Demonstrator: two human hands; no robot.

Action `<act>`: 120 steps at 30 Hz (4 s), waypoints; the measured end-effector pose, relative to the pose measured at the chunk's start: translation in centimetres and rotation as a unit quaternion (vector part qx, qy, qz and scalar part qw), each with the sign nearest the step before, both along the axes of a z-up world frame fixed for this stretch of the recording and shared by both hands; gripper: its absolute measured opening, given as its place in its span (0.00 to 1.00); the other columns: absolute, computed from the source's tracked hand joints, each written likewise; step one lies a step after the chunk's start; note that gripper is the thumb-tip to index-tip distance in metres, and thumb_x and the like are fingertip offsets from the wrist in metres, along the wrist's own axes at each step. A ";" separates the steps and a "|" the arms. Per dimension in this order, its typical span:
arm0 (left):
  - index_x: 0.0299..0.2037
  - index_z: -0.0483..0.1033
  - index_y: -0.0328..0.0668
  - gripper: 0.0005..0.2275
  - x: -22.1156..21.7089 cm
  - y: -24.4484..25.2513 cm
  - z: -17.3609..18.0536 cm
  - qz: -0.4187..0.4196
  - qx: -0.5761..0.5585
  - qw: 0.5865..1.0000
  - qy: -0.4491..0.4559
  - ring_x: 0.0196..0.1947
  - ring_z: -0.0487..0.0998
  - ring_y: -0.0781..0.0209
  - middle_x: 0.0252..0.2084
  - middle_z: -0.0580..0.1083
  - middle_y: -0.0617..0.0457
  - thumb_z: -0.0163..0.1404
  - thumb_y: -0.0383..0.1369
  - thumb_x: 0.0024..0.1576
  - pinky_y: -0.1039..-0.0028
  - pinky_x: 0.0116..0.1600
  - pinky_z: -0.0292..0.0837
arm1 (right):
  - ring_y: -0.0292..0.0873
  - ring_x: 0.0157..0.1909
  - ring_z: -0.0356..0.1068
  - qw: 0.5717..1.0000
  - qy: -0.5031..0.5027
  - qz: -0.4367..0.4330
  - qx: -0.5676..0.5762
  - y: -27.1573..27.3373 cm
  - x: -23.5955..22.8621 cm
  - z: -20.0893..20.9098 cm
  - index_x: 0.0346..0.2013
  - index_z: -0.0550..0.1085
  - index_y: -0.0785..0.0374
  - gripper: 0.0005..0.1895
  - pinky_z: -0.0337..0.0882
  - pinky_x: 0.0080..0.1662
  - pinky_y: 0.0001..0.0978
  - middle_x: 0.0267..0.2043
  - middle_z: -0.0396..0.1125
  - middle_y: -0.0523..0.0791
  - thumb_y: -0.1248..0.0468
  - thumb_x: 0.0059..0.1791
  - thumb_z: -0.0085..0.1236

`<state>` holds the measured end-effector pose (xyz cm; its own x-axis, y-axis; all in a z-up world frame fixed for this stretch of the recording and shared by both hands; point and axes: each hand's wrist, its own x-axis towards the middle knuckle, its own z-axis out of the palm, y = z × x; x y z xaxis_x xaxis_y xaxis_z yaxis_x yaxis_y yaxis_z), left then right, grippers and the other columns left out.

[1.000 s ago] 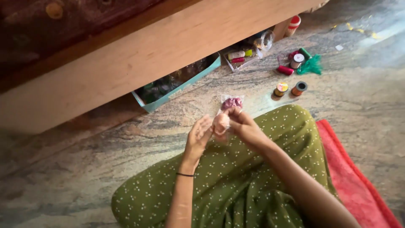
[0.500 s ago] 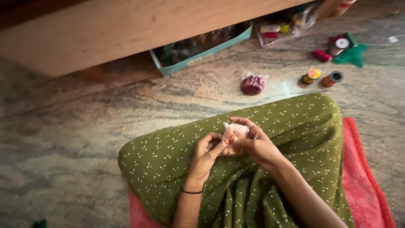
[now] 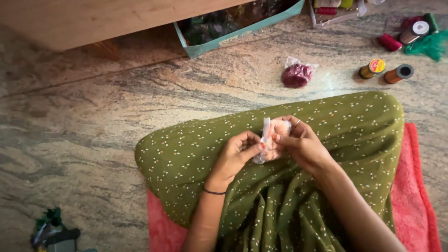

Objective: The recorder is tying ribbons into knots and packaging small amounts of material into plastic bags.

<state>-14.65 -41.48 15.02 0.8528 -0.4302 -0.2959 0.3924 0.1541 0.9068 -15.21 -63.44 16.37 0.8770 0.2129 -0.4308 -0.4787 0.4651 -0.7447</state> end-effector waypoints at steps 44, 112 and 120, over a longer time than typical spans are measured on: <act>0.41 0.82 0.32 0.06 -3.2 -5.2 8.1 0.196 0.292 0.884 -0.307 0.38 0.83 0.50 0.39 0.81 0.42 0.56 0.21 0.54 0.68 0.43 0.76 | 0.34 0.36 0.78 0.900 -0.117 -0.043 -0.418 1.9 -1.6 5.6 0.36 0.81 0.70 0.08 0.80 0.41 0.27 0.36 0.78 0.44 0.70 0.44 0.63; 0.35 0.83 0.50 0.04 2.5 -3.3 -3.0 -0.063 0.369 0.890 -0.261 0.27 0.86 0.64 0.27 0.81 0.55 0.64 0.34 0.53 0.70 0.35 0.82 | 0.56 0.48 0.76 0.674 -0.158 0.100 -0.715 -22.2 39.6 -18.5 0.49 0.78 0.59 0.26 0.76 0.46 0.51 0.44 0.75 0.53 0.52 0.39 0.67; 0.32 0.83 0.48 0.04 4.9 -2.6 0.6 -0.072 0.357 0.899 -0.243 0.24 0.84 0.65 0.24 0.79 0.55 0.61 0.29 0.48 0.71 0.33 0.81 | 0.52 0.40 0.80 0.719 -0.055 0.117 -0.683 -23.5 40.8 -17.0 0.44 0.80 0.61 0.27 0.78 0.43 0.47 0.36 0.77 0.51 0.52 0.35 0.69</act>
